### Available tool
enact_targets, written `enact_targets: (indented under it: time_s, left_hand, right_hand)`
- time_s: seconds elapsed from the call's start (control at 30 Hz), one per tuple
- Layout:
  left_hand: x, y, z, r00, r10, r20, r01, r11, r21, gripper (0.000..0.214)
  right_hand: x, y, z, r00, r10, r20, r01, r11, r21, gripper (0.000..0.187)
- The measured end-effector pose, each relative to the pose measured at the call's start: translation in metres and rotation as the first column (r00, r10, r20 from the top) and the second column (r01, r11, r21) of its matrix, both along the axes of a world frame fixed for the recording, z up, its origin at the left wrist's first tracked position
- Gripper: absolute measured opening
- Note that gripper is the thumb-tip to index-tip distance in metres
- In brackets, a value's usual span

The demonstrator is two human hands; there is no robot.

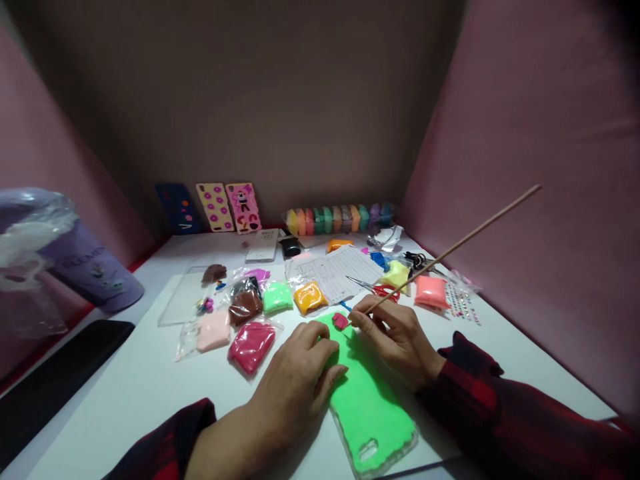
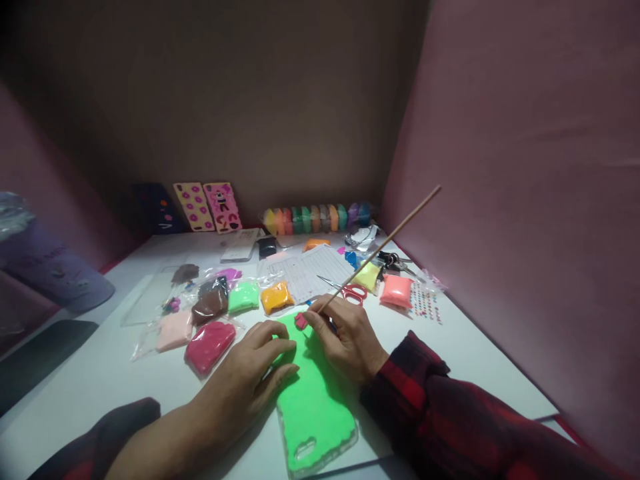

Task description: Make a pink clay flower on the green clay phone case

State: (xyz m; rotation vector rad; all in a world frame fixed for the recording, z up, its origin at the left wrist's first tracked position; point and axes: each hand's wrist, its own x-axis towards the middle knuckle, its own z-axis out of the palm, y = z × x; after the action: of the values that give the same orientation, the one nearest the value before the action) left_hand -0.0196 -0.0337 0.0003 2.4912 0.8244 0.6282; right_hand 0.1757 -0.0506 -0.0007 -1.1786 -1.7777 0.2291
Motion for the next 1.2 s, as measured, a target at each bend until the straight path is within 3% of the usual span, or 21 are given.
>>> enact_targets:
  time_s: [0.27,1.2]
  left_hand:
    - [0.0007,0.0,-0.0002,1.0,-0.002,-0.015,0.002,1.0,-0.004,0.013]
    - [0.0012,0.0009,-0.0002,1.0,0.004,-0.018,-0.004,1.0,-0.004,0.015]
  right_hand:
    - [0.0035,-0.0006,-0.0028,0.989,0.146,0.028,-0.148,0.985,0.094,0.011]
    - [0.0097,-0.0034,-0.0019,0.996,0.075,-0.038,-0.073,0.997,0.039,0.011]
